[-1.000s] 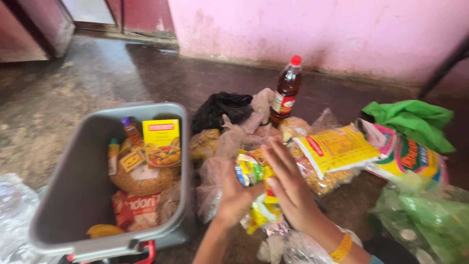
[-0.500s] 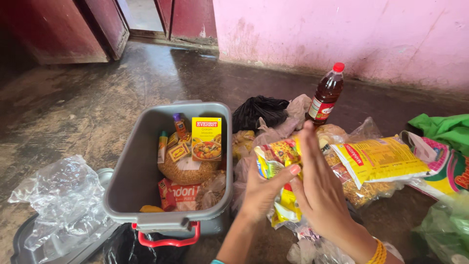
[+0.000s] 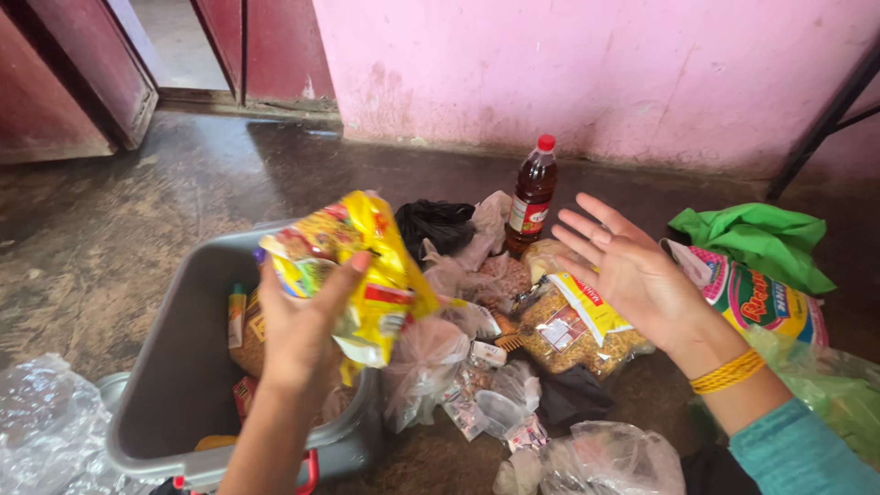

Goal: The person packs various grocery items into a grey plastic container. They place a bag of Indori Poha, a yellow starfruit, small spice packets, a red-lidded jar, a yellow Everest spice box, a clear bag of nuts, a small tube, and a yellow packet of noodles into the container.

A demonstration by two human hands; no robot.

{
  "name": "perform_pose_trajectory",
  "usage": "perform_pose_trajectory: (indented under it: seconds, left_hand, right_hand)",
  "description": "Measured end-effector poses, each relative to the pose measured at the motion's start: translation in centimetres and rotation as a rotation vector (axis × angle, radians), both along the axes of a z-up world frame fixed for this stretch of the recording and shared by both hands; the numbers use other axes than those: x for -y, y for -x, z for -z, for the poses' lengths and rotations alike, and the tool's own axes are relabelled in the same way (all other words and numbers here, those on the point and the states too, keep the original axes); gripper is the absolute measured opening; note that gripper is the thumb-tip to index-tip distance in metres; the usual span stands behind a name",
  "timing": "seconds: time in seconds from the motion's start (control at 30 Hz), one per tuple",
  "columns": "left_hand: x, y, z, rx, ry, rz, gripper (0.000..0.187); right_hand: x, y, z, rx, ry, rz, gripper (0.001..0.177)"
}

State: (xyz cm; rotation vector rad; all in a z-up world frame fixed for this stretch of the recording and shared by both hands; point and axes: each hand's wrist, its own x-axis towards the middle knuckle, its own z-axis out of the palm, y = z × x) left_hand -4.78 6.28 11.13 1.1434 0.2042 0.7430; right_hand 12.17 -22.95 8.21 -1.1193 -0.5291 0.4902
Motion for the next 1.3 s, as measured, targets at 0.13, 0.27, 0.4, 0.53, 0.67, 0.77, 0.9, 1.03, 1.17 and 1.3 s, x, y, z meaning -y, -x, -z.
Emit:
perform_pose_trajectory:
  seconds: [0.13, 0.27, 0.4, 0.53, 0.67, 0.77, 0.9, 1.03, 1.17, 1.3]
  left_hand:
    - [-0.4, 0.4, -1.6, -0.316, -0.882, -0.422, 0.067]
    - [2.1, -0.8, -1.8, -0.360, -1.366, -0.451, 0.079]
    - [4.1, -3.1, -1.2, 0.080, -1.794, -0.420, 0.070]
    - [5.8, -4.9, 0.3, 0.191, -2.032, -0.663, 0.048]
    - [8.4, -5.6, 3.2, 0.262, -1.959, -0.606, 0.036]
    - [9.9, -5.7, 5.8, 0.273, -1.854, -0.518, 0.029]
    - [11.4, -7.7, 8.8, 0.265, -1.722, -0.208, 0.034]
    - [11.9, -9.1, 13.4, 0.340, -1.770, -0.104, 0.037]
    - [8.3, -13.0, 20.7, -0.179, -1.633, 0.340, 0.023]
    - [2.1, -20.0, 26.1, -0.440, -1.399, -0.561, 0.047]
  right_hand:
    - [1.1, 0.7, -0.2, -0.098, 0.234, -0.084, 0.070]
    - [-1.5, 2.6, -0.6, -0.237, 0.275, -0.365, 0.072]
    - [-4.8, 3.2, -2.5, -0.343, -0.072, -0.556, 0.061]
    - [-6.2, 3.1, -2.9, -0.449, 0.036, -0.061, 0.042]
    - [-6.1, 1.5, 0.4, -0.478, -0.082, -0.017, 0.028]
    - [-4.6, 0.5, 4.6, -0.550, -0.035, 0.073, 0.026]
    - [-1.5, -2.0, 10.0, -0.635, 0.038, 0.210, 0.031]
    - [2.7, -6.0, 14.3, -0.717, 0.008, 0.331, 0.037]
    - [5.8, -11.7, 16.2, -0.716, 0.044, 0.482, 0.040]
    - [6.4, -15.0, 18.0, -0.623, -0.024, 0.531, 0.037]
